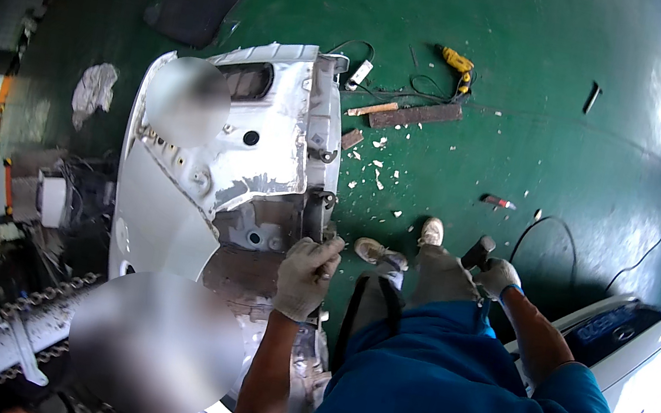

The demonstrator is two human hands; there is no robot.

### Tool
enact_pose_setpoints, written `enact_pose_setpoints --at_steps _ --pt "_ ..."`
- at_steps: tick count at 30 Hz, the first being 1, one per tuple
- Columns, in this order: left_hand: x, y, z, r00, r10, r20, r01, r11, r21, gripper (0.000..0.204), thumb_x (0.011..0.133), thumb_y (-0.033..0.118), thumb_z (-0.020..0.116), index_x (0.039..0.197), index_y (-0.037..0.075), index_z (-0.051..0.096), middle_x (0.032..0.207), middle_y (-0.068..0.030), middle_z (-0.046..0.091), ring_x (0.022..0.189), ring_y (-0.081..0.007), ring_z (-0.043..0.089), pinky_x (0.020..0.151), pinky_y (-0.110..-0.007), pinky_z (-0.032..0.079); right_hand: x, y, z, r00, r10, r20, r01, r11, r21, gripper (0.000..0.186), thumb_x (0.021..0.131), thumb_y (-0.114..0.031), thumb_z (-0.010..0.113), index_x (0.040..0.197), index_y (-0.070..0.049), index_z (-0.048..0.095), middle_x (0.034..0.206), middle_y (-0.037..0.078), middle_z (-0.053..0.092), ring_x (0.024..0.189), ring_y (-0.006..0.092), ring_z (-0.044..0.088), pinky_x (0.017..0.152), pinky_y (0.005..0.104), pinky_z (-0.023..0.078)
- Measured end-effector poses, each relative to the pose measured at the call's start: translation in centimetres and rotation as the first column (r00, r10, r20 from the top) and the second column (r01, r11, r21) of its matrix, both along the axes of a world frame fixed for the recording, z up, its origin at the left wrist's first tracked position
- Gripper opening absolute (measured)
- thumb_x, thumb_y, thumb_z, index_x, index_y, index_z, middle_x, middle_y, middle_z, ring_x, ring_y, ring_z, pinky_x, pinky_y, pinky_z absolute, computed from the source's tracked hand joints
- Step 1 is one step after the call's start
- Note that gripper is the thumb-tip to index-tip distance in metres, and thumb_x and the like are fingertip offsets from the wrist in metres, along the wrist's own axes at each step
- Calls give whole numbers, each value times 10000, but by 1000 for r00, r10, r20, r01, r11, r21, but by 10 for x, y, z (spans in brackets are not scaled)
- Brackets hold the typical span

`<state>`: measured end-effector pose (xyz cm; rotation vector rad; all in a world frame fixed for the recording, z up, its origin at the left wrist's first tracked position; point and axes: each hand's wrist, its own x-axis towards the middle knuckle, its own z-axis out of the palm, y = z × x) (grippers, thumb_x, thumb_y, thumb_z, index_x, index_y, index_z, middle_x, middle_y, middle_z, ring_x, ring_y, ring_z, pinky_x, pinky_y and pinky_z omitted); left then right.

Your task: The person uses a hammer and chisel to remove old adhesive and fasteners from the back of a white car bumper. They also use a yellow heat gun to soften the material and a scraper to clean the surface.

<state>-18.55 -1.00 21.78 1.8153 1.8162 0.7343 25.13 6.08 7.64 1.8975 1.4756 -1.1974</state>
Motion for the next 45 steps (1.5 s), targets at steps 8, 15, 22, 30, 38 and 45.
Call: enact_pose_setpoints --at_steps 8,15,22,30,38,45 --pt "41 68 -27 844 -448 -294 366 883 -295 399 856 120 716 1251 151 671 943 -124 707 911 -329 683 833 -469 538 40 -28 -28 936 -320 -148 313 947 -71 346 775 -190 790 1070 -23 719 867 122 730 747 252 715 683 385 585" --pt "32 131 -81 667 -656 -352 547 753 -366 651 764 162 792 1382 194 592 872 -83 674 798 -289 694 749 -449 529 3 -12 8 601 -742 -298 691 669 -272 256 874 -165 746 1055 10 705 812 21 680 661 113 624 569 288 489" --pt "18 185 -111 764 -536 -358 441 840 -316 647 774 178 791 1387 217 589 809 -78 663 684 -322 681 620 -462 539 -28 -47 -22 532 -790 -304 767 602 -222 220 883 -157 717 1007 15 658 748 19 621 598 102 573 530 277 475" --pt "12 205 -135 872 -356 -335 339 934 -109 513 816 246 759 1289 114 608 817 -79 614 662 -274 687 546 -422 544 -95 -14 -26 574 -782 -243 728 623 -286 237 889 -135 713 1026 35 621 701 17 579 525 86 538 451 241 465" --pt "9 212 -138 899 -333 -284 323 943 -81 351 881 200 671 1215 95 645 845 -74 616 675 -241 695 538 -382 561 -116 6 -25 529 -776 -344 740 620 -260 246 887 -91 698 1094 28 639 808 24 626 604 83 571 532 242 491" --pt "2 206 -137 960 -229 -162 238 971 39 470 817 202 787 1248 142 610 877 -86 637 640 -268 696 528 -408 553 -129 44 15 452 -601 -659 732 672 -111 465 924 -289 743 1236 9 570 763 28 603 540 94 564 473 237 455"
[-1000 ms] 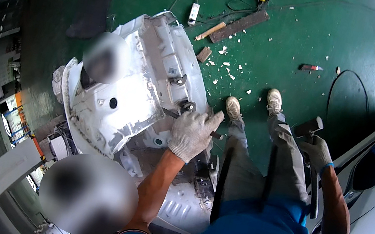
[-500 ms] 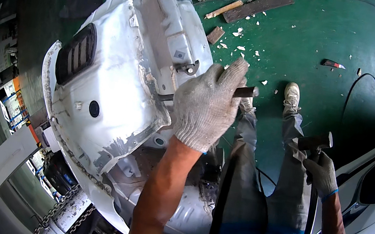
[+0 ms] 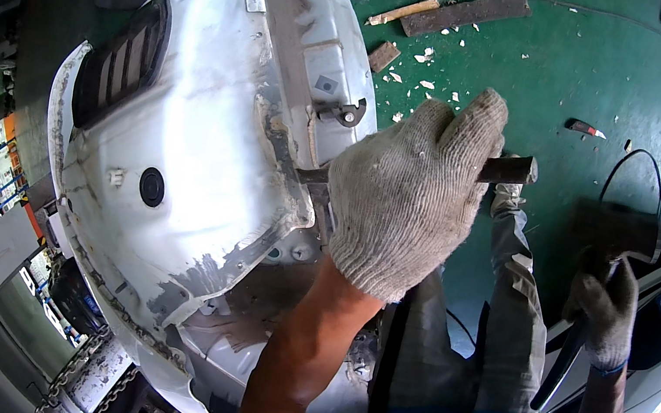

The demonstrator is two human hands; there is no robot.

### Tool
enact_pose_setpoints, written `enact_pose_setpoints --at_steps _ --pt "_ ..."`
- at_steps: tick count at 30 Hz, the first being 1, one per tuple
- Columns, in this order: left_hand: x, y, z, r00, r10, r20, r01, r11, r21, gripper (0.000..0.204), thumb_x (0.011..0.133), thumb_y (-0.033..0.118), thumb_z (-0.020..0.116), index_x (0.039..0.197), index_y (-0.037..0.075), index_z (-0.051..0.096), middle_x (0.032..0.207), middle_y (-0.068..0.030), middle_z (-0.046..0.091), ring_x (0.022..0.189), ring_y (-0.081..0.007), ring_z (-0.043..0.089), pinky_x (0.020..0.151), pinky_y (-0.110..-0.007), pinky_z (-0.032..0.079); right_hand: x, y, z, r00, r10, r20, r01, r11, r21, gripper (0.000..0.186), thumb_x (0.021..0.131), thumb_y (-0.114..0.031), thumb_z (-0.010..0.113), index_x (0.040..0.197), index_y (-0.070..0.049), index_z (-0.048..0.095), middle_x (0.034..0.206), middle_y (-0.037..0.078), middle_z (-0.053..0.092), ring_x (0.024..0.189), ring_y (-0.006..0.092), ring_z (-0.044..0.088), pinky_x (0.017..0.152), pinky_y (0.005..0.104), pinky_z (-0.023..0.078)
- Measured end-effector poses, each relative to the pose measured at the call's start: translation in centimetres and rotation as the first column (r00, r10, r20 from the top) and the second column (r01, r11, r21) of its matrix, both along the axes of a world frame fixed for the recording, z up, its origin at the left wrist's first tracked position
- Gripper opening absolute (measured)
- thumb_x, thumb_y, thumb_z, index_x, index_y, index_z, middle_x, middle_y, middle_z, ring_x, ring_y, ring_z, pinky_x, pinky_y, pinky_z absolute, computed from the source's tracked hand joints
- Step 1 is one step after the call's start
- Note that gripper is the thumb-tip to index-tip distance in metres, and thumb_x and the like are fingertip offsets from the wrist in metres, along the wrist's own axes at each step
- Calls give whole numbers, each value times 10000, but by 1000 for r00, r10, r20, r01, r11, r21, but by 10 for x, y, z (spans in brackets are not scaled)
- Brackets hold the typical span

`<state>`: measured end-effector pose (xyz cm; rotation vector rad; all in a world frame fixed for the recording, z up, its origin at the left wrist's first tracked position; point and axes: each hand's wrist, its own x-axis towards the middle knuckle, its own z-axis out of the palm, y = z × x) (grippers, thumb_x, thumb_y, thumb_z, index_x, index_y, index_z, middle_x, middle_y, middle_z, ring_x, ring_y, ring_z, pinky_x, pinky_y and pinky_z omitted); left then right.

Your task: The person uses a hammer and chisel to remove old adhesive and fasteners from the back of a white car bumper. They also use a yellow heat gun to soften the material and a scraper to clean the surface.

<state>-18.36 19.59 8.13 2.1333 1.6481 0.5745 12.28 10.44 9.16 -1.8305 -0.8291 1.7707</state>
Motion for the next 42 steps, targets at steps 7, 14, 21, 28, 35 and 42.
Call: enact_pose_setpoints --at_steps 7,14,21,28,35,42 --pt "-3 8 0 999 18 33 -20 997 69 314 914 170 657 1194 27 664 823 -71 616 596 -197 659 467 -329 534 -27 58 51 953 206 221 -282 871 403 697 949 -460 739 1369 45 504 682 49 585 454 102 521 430 212 405" --pt "-8 7 1 997 16 80 -22 996 81 301 912 188 665 1167 28 665 833 -69 627 607 -191 674 460 -328 534 -47 68 58 909 282 306 -360 901 240 716 924 -484 768 1403 -5 535 912 75 679 588 110 630 480 243 488" --pt "-13 9 7 997 5 73 -5 1000 3 335 903 184 660 1196 21 650 864 -73 632 638 -203 687 486 -333 546 47 65 62 896 186 404 -381 788 483 529 1032 -360 614 1465 -61 554 1388 137 578 1210 227 588 995 380 473" --pt "-13 6 4 992 -6 128 -1 998 55 333 896 142 639 1203 13 639 868 -92 617 630 -227 675 510 -352 550 -22 55 55 940 246 236 -315 893 321 681 939 -317 757 1494 -28 489 1317 181 615 1198 287 602 978 424 527" --pt "-17 6 7 998 -8 57 10 1000 -27 357 889 136 649 1219 0 624 878 -98 615 650 -239 682 523 -352 556 13 46 38 924 114 364 -300 808 507 620 1014 -375 661 1500 -40 470 1014 118 673 764 152 669 638 230 550" --pt "-1 8 1 999 -13 35 18 989 -147 425 802 134 772 1190 128 600 937 -120 651 725 -330 719 607 -444 564 -68 87 56 930 295 217 -338 920 197 646 908 -321 754 1411 16 529 1152 149 668 819 143 695 713 246 603"
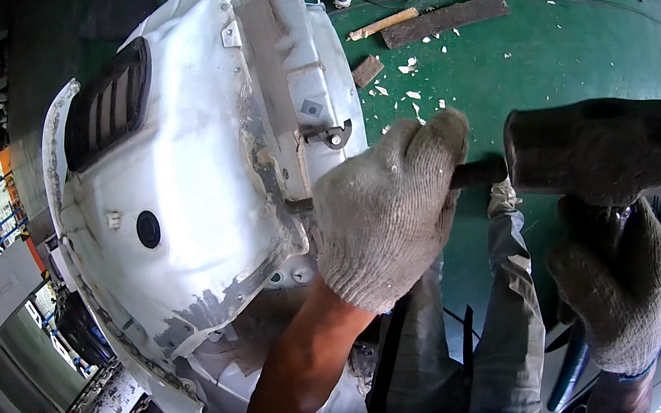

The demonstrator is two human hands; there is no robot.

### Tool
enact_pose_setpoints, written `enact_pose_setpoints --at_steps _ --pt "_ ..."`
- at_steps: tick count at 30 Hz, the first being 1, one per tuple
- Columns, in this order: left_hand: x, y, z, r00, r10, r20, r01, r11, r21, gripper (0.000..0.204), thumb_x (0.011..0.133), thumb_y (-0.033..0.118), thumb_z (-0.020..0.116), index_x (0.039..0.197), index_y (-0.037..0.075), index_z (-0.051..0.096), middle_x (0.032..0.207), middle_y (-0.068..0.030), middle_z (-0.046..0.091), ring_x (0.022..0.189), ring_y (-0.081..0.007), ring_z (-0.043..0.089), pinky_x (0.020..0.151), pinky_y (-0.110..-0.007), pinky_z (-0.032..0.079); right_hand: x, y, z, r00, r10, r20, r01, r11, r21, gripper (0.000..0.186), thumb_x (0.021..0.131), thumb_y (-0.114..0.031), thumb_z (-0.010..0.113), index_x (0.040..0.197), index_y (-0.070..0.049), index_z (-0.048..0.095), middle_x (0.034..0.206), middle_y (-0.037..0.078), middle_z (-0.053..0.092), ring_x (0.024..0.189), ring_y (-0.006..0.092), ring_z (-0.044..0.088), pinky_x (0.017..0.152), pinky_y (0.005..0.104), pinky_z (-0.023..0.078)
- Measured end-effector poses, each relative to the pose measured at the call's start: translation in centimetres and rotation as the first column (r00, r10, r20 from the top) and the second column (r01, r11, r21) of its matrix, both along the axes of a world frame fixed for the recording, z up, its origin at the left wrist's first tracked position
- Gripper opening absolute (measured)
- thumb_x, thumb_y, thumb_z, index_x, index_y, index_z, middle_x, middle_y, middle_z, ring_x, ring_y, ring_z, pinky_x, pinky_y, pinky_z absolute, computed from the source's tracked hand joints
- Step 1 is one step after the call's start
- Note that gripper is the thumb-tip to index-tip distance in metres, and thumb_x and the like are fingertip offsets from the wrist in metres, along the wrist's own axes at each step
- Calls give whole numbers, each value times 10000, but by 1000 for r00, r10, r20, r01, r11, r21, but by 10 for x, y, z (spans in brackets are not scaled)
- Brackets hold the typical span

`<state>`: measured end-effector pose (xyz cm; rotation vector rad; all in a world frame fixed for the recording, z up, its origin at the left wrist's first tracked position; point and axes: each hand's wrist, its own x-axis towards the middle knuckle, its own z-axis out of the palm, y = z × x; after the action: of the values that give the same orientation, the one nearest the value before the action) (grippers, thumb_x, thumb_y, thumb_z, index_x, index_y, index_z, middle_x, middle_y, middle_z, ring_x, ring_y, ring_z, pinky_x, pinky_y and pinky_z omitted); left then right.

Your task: The person uses a hammer and chisel to remove old adhesive and fasteners from the back of a white car bumper. They also use a yellow heat gun to soften the material and a scraper to clean the surface.

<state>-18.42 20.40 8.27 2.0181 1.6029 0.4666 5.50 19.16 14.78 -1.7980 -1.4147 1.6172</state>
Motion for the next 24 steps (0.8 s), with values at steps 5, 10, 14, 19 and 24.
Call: enact_pose_setpoints --at_steps 5,10,14,19,24 --pt "0 4 -6 990 -20 -139 14 999 -47 350 850 163 731 1169 89 608 902 -110 654 717 -299 729 589 -411 580 45 -4 -13 975 -204 85 191 972 140 546 967 -342 721 1358 2 557 765 54 614 521 105 579 490 218 484" --pt "15 8 -11 963 -102 -251 97 995 -32 253 936 232 652 1101 41 635 859 -91 658 706 -247 737 584 -364 609 77 -28 -61 957 -253 145 194 923 333 481 967 -409 727 1263 -50 605 769 21 603 567 91 578 487 213 443" --pt "19 3 -30 961 -73 -268 57 996 -68 198 903 162 672 1072 79 611 903 -116 677 710 -289 744 572 -408 593 5 1 -40 983 -146 -107 114 959 -260 476 883 -231 753 1254 16 586 933 61 637 748 134 627 649 281 540" --pt "23 4 -36 926 -121 -357 71 986 -150 159 901 178 663 1023 93 607 890 -112 678 735 -290 752 585 -411 598 35 -8 -64 902 -424 -79 417 905 -86 439 930 -314 737 1166 27 592 678 -17 554 413 54 418 403 192 330" --pt "26 0 -48 898 -191 -396 127 975 -183 179 918 211 642 1038 79 643 872 -87 672 722 -242 741 573 -372 599 9 -25 -78 889 -442 -118 404 880 -250 345 917 -238 711 1156 -12 605 782 9 591 547 81 545 454 247 443"
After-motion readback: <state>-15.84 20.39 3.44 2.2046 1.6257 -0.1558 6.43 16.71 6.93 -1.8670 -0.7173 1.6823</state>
